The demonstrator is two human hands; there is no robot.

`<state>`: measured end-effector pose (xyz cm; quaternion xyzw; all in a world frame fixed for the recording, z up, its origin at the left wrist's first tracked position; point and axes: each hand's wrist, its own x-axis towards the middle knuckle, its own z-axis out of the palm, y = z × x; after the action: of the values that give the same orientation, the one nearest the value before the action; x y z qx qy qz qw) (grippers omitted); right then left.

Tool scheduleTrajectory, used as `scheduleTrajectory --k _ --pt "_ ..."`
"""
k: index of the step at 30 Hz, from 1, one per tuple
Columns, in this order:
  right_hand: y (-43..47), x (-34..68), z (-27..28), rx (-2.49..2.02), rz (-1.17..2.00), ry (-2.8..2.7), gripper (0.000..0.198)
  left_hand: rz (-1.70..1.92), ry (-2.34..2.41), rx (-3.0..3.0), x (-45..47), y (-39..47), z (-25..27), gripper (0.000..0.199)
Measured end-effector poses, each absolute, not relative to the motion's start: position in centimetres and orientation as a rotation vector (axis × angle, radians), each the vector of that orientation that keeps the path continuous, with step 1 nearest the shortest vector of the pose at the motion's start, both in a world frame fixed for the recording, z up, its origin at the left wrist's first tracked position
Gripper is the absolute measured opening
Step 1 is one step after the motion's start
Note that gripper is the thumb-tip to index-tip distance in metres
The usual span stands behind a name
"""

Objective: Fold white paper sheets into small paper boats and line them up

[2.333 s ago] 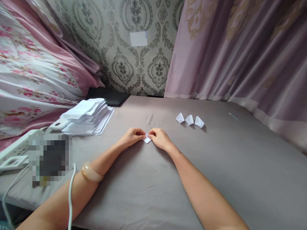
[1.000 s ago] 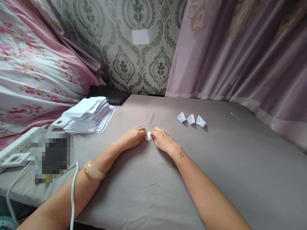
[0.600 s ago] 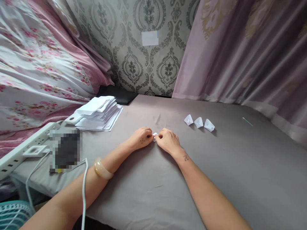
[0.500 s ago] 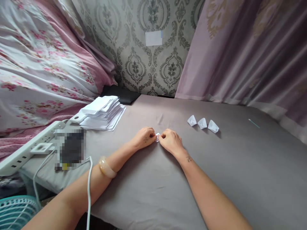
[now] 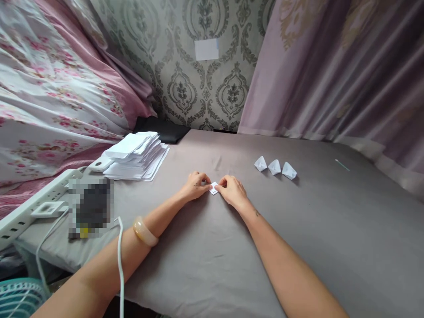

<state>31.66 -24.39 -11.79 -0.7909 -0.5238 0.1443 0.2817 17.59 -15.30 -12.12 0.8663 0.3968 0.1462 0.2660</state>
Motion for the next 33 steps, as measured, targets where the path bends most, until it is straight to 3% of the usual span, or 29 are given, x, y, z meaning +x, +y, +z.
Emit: scheduleTrajectory --k 13,25,33 --pt "-25.1 31.4 -11.3 -2.052 0.474 -1.443 0.020 0.523 0.999 2.266 17.4 -15.1 -12.7 0.017" --pt "-26.0 32.2 -10.5 -1.587 0.917 -1.253 0.024 0.431 0.638 1.695 15.9 -16.2 -10.8 0.039" --pt "-26.1 32.6 -9.7 -1.597 0.944 -1.290 0.032 0.396 0.685 1.698 15.2 -16.2 -9.8 0.037"
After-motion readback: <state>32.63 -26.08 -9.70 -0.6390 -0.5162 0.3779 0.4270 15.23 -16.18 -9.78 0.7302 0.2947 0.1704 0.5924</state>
